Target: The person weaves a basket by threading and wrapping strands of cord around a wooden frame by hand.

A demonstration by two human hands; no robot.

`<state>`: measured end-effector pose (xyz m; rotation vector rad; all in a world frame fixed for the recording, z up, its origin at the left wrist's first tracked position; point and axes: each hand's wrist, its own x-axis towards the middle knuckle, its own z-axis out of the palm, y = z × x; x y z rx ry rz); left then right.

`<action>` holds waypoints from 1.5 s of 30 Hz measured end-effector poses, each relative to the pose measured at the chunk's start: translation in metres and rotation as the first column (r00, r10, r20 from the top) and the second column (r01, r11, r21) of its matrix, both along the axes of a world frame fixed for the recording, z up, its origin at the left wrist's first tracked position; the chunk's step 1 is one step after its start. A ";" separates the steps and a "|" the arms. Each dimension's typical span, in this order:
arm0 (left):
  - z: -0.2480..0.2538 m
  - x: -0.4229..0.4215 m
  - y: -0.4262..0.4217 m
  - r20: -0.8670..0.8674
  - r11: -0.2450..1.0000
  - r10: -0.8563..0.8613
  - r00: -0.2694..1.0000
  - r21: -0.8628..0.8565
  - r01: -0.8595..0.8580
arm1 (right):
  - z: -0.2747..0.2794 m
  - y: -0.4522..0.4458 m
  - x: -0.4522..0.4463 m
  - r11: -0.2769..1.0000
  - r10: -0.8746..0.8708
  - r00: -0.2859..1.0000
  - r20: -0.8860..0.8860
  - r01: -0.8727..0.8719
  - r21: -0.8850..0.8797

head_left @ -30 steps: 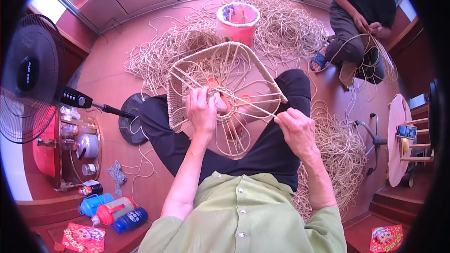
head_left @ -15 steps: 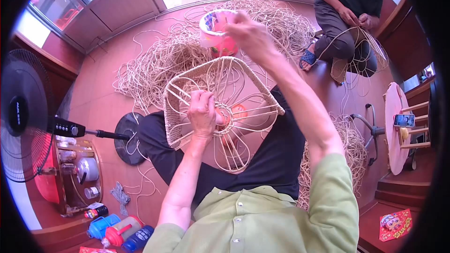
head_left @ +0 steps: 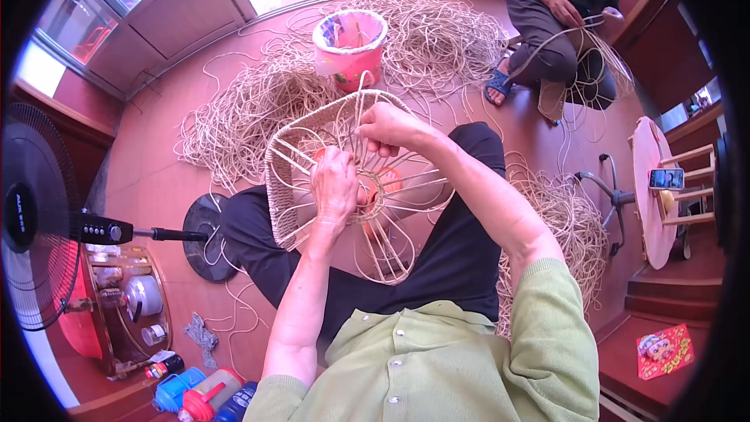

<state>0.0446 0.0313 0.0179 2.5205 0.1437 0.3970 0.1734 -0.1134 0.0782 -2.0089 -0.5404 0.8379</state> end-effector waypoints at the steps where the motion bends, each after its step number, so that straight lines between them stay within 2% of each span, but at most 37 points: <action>1: -0.001 -0.002 0.001 0.021 1.000 -0.030 0.999 0.008 0.030 | 0.001 -0.002 -0.003 0.998 -0.023 0.999 -0.048 0.025 0.054; 3: -0.001 -0.011 0.005 0.055 0.997 -0.080 0.995 0.028 0.078 | 0.006 -0.003 -0.021 0.997 -0.072 0.995 0.068 0.071 0.024; 4: 0.010 -0.019 0.001 -0.019 0.997 -0.079 0.997 0.000 0.079 | 0.007 -0.003 -0.032 0.996 -0.093 0.988 0.124 0.092 0.012; 7: 0.008 -0.030 -0.005 0.082 0.997 -0.071 0.994 0.047 0.067 | -0.003 -0.006 -0.068 0.932 -0.310 0.943 0.123 0.276 0.234; 8: 0.008 -0.031 -0.005 0.023 0.997 -0.068 0.997 0.022 0.068 | -0.002 -0.009 -0.085 0.869 -0.378 0.925 -0.048 0.372 0.327; 11: -0.006 -0.026 -0.002 0.198 0.965 -0.074 0.978 0.261 0.020 | -0.040 -0.028 -0.127 0.637 -0.298 0.809 -0.506 0.564 0.526; 12: -0.010 -0.027 -0.008 0.272 0.946 -0.001 0.962 0.311 -0.087 | -0.041 -0.039 -0.134 0.530 -0.260 0.757 -0.600 0.631 0.567; 14: 0.011 -0.034 -0.024 0.377 0.946 0.038 0.925 0.285 -0.155 | -0.043 -0.064 -0.141 0.297 -0.133 0.642 -0.755 0.753 0.587; 15: 0.018 -0.036 -0.029 0.427 0.946 0.054 0.903 0.269 -0.183 | -0.046 -0.076 -0.133 0.326 -0.230 0.732 -0.642 0.679 0.657; 16: 0.016 -0.030 -0.028 0.486 0.967 -0.016 0.874 0.229 -0.110 | -0.043 -0.083 -0.120 0.321 -0.265 0.767 -0.584 0.642 0.697; 17: 0.010 -0.025 -0.026 0.459 0.970 -0.053 0.887 0.236 -0.064 | -0.037 -0.087 -0.105 0.323 -0.298 0.799 -0.522 0.599 0.733; 19: -0.002 -0.008 -0.020 0.418 0.968 -0.127 0.900 0.250 0.021 | -0.013 -0.075 -0.075 0.491 -0.445 0.833 -0.330 0.535 0.688; 20: -0.002 0.001 -0.020 0.444 0.967 -0.114 0.889 0.253 -0.002 | -0.003 -0.068 -0.064 0.571 -0.497 0.840 -0.218 0.505 0.647; 22: 0.001 0.007 -0.023 0.328 0.947 -0.098 0.940 0.321 -0.013 | 0.010 -0.060 -0.050 0.832 -0.489 0.869 0.075 0.439 0.340; 23: 0.002 0.011 -0.024 0.267 0.935 -0.084 0.960 0.355 -0.018 | 0.013 -0.057 -0.045 0.900 -0.434 0.876 0.212 0.410 0.149; 24: -0.002 0.016 -0.025 0.207 0.927 -0.058 0.977 0.374 -0.024 | -0.010 -0.053 -0.040 0.939 -0.344 0.839 0.421 0.310 0.151; 25: -0.002 0.017 -0.025 0.201 0.947 -0.057 0.978 0.320 -0.011 | -0.017 -0.047 -0.041 0.953 -0.271 0.830 0.487 0.303 0.014; 27: -0.001 0.014 -0.023 0.176 0.977 -0.062 0.982 0.214 0.024 | -0.024 -0.040 -0.046 0.964 -0.261 0.780 0.568 0.245 0.107; 28: 0.005 0.011 -0.022 0.100 0.982 -0.090 0.991 0.175 0.072 | -0.027 -0.037 -0.047 0.963 -0.268 0.773 0.574 0.238 0.129; 33: 0.004 -0.004 -0.023 0.146 0.972 -0.150 0.978 0.201 0.119 | -0.030 -0.039 -0.049 0.941 -0.336 0.715 0.613 0.279 0.190; 36: -0.001 -0.014 -0.024 0.137 0.973 -0.155 0.978 0.194 0.127 | -0.023 -0.055 -0.075 0.895 -0.425 0.849 0.315 0.342 0.287; 37: -0.003 -0.015 -0.025 0.148 0.971 -0.152 0.977 0.205 0.120 | -0.024 -0.061 -0.085 0.798 -0.447 0.893 0.056 0.370 0.476; 38: -0.004 -0.016 -0.025 0.158 0.969 -0.149 0.976 0.219 0.113 | -0.026 -0.066 -0.097 0.652 -0.393 0.897 -0.202 0.427 0.626; 39: -0.004 -0.017 -0.025 0.169 0.966 -0.145 0.975 0.235 0.103 | -0.028 -0.069 -0.110 0.473 -0.265 0.862 -0.431 0.506 0.721; 40: -0.003 -0.018 -0.028 0.211 0.978 -0.118 0.970 0.192 0.077 | -0.026 -0.074 -0.126 0.509 -0.306 0.878 -0.368 0.478 0.716; 42: 0.027 -0.022 -0.043 0.342 0.941 -0.147 0.928 0.338 0.024 | -0.018 -0.081 -0.157 0.555 -0.348 0.897 -0.271 0.431 0.711; 43: 0.039 -0.025 -0.049 0.398 0.915 -0.166 0.902 0.403 -0.009 | -0.022 -0.084 -0.161 0.513 -0.347 0.886 -0.308 0.454 0.728; 45: 0.041 -0.020 -0.044 0.289 0.898 -0.336 0.896 0.384 0.214 | -0.029 -0.089 -0.164 0.429 -0.338 0.860 -0.381 0.502 0.751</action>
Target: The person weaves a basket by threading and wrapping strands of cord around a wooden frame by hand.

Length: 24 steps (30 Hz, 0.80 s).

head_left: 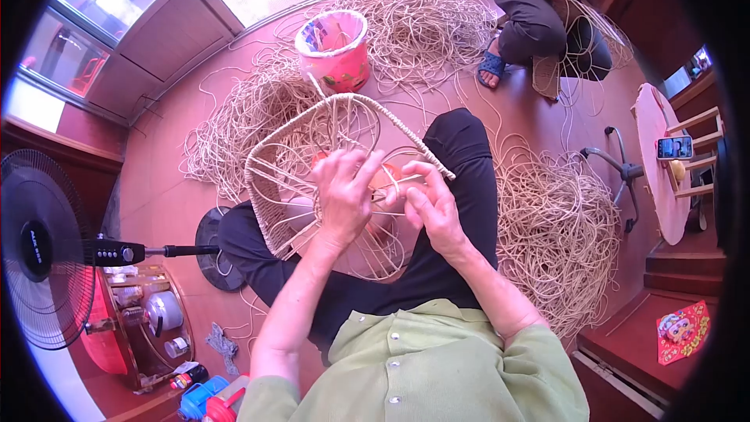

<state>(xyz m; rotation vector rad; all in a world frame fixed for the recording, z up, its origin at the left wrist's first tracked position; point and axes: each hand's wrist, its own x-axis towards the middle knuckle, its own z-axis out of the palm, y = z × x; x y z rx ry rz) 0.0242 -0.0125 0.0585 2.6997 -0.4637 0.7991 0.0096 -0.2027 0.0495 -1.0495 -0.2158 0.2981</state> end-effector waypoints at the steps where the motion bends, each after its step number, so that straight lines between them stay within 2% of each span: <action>1: -0.003 0.008 0.007 -0.094 0.995 -0.097 0.991 -0.034 0.094 | 0.004 0.002 0.002 1.000 -0.016 1.000 0.026 0.016 0.011; 2: -0.004 0.018 0.012 -0.183 0.980 -0.196 0.963 -0.073 0.186 | 0.005 0.002 0.004 0.998 0.001 0.998 0.065 0.003 -0.059; 3: 0.009 0.025 0.013 -0.120 0.969 -0.243 0.963 0.017 0.247 | 0.006 0.003 0.007 0.992 0.022 0.994 0.104 -0.008 -0.129; 4: 0.010 0.034 0.016 -0.137 0.962 -0.268 0.954 0.017 0.273 | 0.008 0.004 0.010 0.980 0.047 0.989 0.143 -0.017 -0.199; 6: 0.008 0.045 0.022 -0.170 0.947 -0.314 0.934 0.013 0.321 | 0.018 0.003 0.021 0.854 -0.033 0.944 0.328 0.197 -0.481; 7: 0.021 0.044 0.010 -0.006 0.921 -0.389 0.921 0.001 0.389 | 0.021 0.001 0.029 0.748 -0.048 0.904 0.426 0.315 -0.584; 10: 0.054 0.013 -0.045 0.266 0.784 -0.592 0.761 -0.026 0.620 | 0.018 -0.004 0.049 0.793 0.082 0.850 0.520 0.261 -0.551; 11: 0.052 0.013 -0.045 0.268 0.788 -0.586 0.765 -0.032 0.615 | 0.010 0.003 0.062 0.726 0.134 0.631 0.764 0.463 -0.509; 13: 0.048 0.018 -0.042 0.279 0.791 -0.580 0.765 -0.032 0.611 | 0.010 -0.004 0.061 0.748 0.105 0.649 0.753 0.448 -0.490; 14: 0.047 0.022 -0.038 0.200 0.870 -0.463 0.863 -0.084 0.486 | 0.012 -0.011 0.062 0.755 0.087 0.655 0.750 0.448 -0.478; 15: 0.045 0.025 -0.031 0.115 0.930 -0.331 0.937 -0.126 0.344 | 0.025 -0.022 0.053 0.736 -0.027 0.808 0.589 0.415 -0.535; 16: 0.039 0.028 -0.025 0.020 0.971 -0.180 0.983 -0.157 0.181 | 0.032 -0.033 0.049 0.679 -0.094 0.705 0.703 0.562 -0.472; 18: 0.013 0.050 -0.013 -0.069 0.971 -0.211 0.975 -0.126 0.201 | 0.041 -0.054 0.038 0.745 -0.227 0.613 0.757 0.610 -0.271; 19: 0.012 0.056 -0.012 -0.112 0.970 -0.228 0.967 -0.111 0.216 | 0.047 -0.055 0.030 0.749 -0.276 0.605 0.747 0.623 -0.227; 20: 0.012 0.055 -0.017 -0.039 0.952 -0.263 0.964 -0.172 0.253 | 0.053 -0.055 0.026 0.747 -0.328 0.589 0.739 0.640 -0.178; 22: 0.035 0.041 -0.048 0.105 0.897 -0.327 0.939 -0.280 0.343 | 0.053 -0.043 0.033 0.750 -0.343 0.759 0.554 0.576 -0.326; 24: 0.063 0.001 -0.085 0.197 0.902 -0.428 0.882 0.031 0.431 | 0.018 -0.035 0.042 0.823 -0.160 0.885 0.437 0.364 -0.436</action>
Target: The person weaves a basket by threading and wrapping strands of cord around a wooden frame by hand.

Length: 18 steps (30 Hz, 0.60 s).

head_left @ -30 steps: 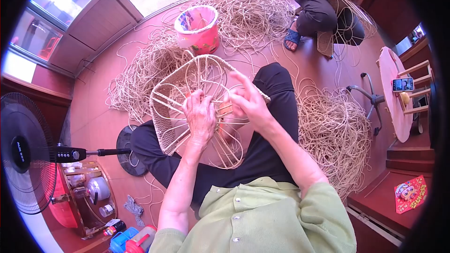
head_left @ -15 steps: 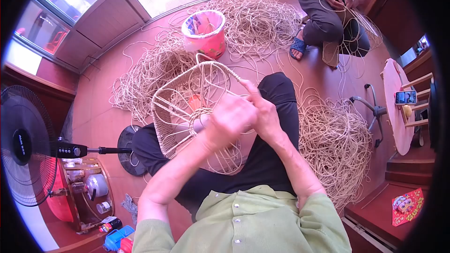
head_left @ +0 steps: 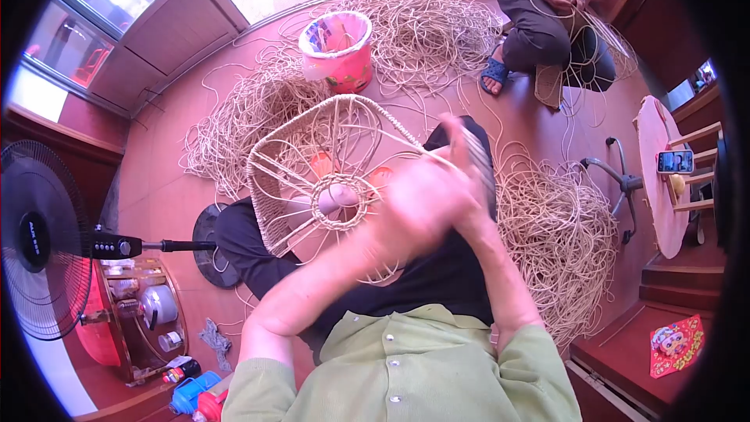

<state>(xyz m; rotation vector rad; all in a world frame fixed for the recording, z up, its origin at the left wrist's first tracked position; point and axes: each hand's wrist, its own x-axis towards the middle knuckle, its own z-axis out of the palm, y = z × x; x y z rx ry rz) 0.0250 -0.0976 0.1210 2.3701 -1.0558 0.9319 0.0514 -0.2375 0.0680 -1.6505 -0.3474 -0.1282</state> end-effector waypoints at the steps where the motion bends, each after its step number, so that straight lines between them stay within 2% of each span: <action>1: 0.026 -0.016 -0.023 0.136 0.913 -0.337 0.931 -0.195 0.359 | -0.017 0.004 0.001 0.989 0.137 0.990 0.015 -0.136 -0.061; 2: 0.024 -0.038 -0.058 0.156 0.683 -0.569 0.807 -0.456 0.570 | -0.037 0.008 0.003 0.939 0.306 0.946 0.107 -0.282 -0.195; 3: 0.034 -0.062 -0.068 0.140 0.756 -0.565 0.813 -0.308 0.578 | 0.000 0.013 -0.014 0.932 0.352 0.933 -0.075 -0.342 0.120; 4: 0.034 -0.065 -0.070 0.129 0.722 -0.599 0.791 -0.340 0.602 | 0.012 0.007 -0.022 0.926 0.273 0.962 -0.023 -0.256 0.276; 5: 0.030 -0.058 -0.058 0.047 0.852 -0.457 0.888 -0.263 0.453 | -0.005 -0.020 -0.016 0.957 0.088 0.996 -0.008 -0.082 0.279; 6: 0.015 -0.041 -0.033 0.052 0.903 -0.318 0.947 -0.288 0.319 | 0.010 -0.048 -0.013 0.911 -0.061 0.998 -0.030 0.068 0.406; 7: 0.000 -0.024 -0.008 0.043 0.933 -0.175 0.984 -0.311 0.180 | 0.005 -0.098 -0.004 0.779 -0.244 0.942 -0.232 0.333 0.532; 8: -0.011 -0.014 0.021 -0.164 0.943 0.021 0.986 -0.325 -0.074 | -0.011 -0.158 0.000 0.653 -0.266 0.922 -0.280 0.386 0.651; 9: -0.022 -0.005 0.055 -0.337 0.929 0.199 0.920 -0.236 -0.287 | -0.012 -0.198 -0.010 0.825 -0.479 0.816 -0.323 0.545 0.153; 10: -0.046 0.005 0.087 -0.350 0.904 0.343 0.872 -0.131 -0.408 | -0.008 -0.224 -0.020 0.730 -0.669 0.704 -0.238 0.562 -0.389; 11: -0.055 0.006 0.107 -0.381 0.902 0.382 0.842 -0.044 -0.430 | -0.012 -0.235 -0.031 0.589 -0.655 0.746 -0.123 0.401 -0.702; 12: -0.061 0.006 0.121 -0.409 0.893 0.426 0.807 0.048 -0.447 | -0.020 -0.242 -0.047 0.338 -0.599 0.800 -0.035 0.213 -0.917; 13: -0.069 0.006 0.128 -0.384 0.911 0.394 0.835 0.039 -0.412 | -0.026 -0.246 -0.062 0.019 -0.517 0.856 0.013 0.026 -0.999; 14: -0.075 0.007 0.132 -0.356 0.926 0.360 0.862 0.028 -0.375 | -0.001 -0.199 -0.072 0.478 -0.621 0.766 -0.163 0.206 -0.854; 15: -0.080 0.007 0.132 -0.330 0.942 0.322 0.887 0.019 -0.335 | -0.012 -0.175 -0.076 0.620 -0.508 0.857 -0.084 0.296 -0.727; 16: -0.082 0.006 0.130 -0.326 0.944 0.316 0.891 0.011 -0.331 | -0.010 -0.146 -0.076 0.631 -0.276 0.943 0.186 0.324 -0.705; 17: -0.083 0.006 0.129 -0.321 0.945 0.311 0.895 0.004 -0.327 | 0.007 -0.107 -0.080 0.702 -0.162 0.978 0.132 0.208 -0.681; 18: -0.084 0.005 0.129 -0.312 0.945 0.309 0.898 -0.002 -0.326 | 0.010 -0.078 -0.084 0.731 -0.085 0.978 0.189 0.190 -0.655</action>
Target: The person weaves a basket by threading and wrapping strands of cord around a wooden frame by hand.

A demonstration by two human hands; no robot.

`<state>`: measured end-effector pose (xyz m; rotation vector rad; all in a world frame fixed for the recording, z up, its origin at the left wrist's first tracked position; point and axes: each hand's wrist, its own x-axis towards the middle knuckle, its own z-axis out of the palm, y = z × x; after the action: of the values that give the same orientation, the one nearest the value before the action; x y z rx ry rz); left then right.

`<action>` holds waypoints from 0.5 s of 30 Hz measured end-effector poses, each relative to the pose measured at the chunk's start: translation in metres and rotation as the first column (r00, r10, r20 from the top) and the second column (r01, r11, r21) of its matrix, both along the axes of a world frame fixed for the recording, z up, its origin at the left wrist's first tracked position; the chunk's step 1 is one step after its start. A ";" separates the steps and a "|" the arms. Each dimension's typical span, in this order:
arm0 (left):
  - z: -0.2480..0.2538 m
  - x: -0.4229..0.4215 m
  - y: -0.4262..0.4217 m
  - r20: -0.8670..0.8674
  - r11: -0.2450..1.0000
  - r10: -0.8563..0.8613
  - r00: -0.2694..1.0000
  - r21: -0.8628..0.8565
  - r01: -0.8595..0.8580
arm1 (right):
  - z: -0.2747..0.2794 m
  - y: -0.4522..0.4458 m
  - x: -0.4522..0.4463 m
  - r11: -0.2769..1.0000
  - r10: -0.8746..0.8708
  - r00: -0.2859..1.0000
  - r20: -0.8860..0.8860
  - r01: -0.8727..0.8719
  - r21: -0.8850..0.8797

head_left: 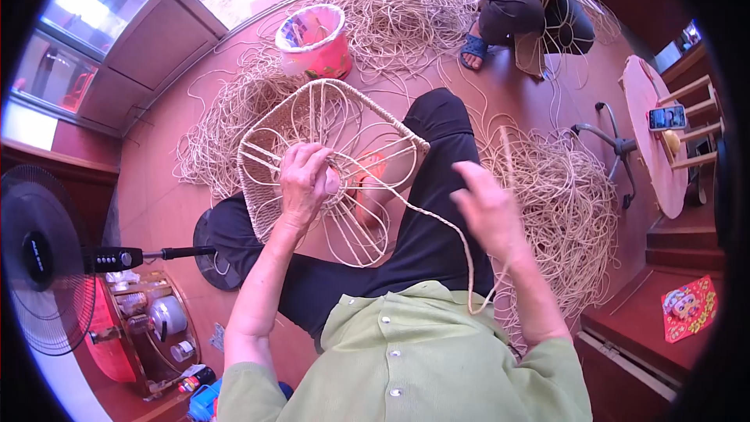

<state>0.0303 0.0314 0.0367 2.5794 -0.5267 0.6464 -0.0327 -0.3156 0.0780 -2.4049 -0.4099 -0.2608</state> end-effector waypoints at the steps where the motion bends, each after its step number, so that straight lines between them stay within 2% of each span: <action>1: -0.005 -0.001 0.001 0.024 1.000 -0.013 1.000 -0.020 0.013 | -0.008 0.022 -0.003 0.998 0.045 0.998 0.039 -0.043 -0.041; 2: -0.004 -0.002 0.000 0.036 1.000 -0.014 0.999 -0.001 0.014 | -0.001 0.037 -0.011 0.988 0.147 0.976 -0.159 -0.138 0.064; 3: -0.003 -0.003 -0.001 0.047 1.000 -0.016 0.999 0.016 0.015 | -0.008 0.046 -0.018 0.971 0.238 0.938 -0.252 -0.223 0.085; 4: -0.004 -0.004 -0.003 0.057 0.999 -0.017 0.998 0.028 0.016 | -0.011 0.057 -0.030 0.971 0.237 0.948 -0.212 -0.231 0.055; 6: -0.009 -0.003 -0.005 0.056 1.000 0.008 0.998 0.023 -0.009 | -0.030 0.063 -0.049 0.915 0.353 0.879 -0.319 -0.396 -0.080; 8: -0.009 -0.004 -0.001 0.029 0.999 0.000 1.000 0.043 -0.001 | -0.033 0.058 -0.061 0.896 0.444 0.864 -0.238 -0.434 0.098; 9: -0.005 -0.005 -0.002 0.016 0.999 -0.024 1.000 0.041 0.023 | -0.034 0.053 -0.063 0.893 0.449 0.865 -0.223 -0.444 0.077; 10: -0.002 -0.006 -0.003 0.048 0.997 -0.042 0.998 0.070 0.038 | -0.024 0.050 -0.060 0.884 0.467 0.789 -0.399 -0.427 0.191; 12: 0.000 -0.005 -0.007 0.124 0.991 -0.077 0.989 0.119 0.062 | 0.012 0.035 -0.040 0.862 0.507 0.538 -0.673 -0.330 0.385; 13: -0.005 -0.002 -0.006 0.130 0.994 -0.067 0.989 0.099 0.054 | 0.023 0.025 -0.025 0.803 0.593 0.491 -0.638 -0.308 0.510; 14: -0.009 0.003 -0.007 0.139 0.994 -0.038 0.990 0.111 0.023 | 0.027 0.018 -0.013 0.675 0.685 0.500 -0.530 -0.162 0.719; 15: -0.013 0.007 -0.010 0.145 0.993 -0.008 0.989 0.120 -0.010 | 0.046 0.009 0.005 0.602 0.626 0.636 -0.451 -0.026 0.798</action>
<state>0.0375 0.0217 0.0236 2.6583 -0.6292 0.8308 -0.0273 -0.3067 0.1237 -1.3723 -0.3228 0.5986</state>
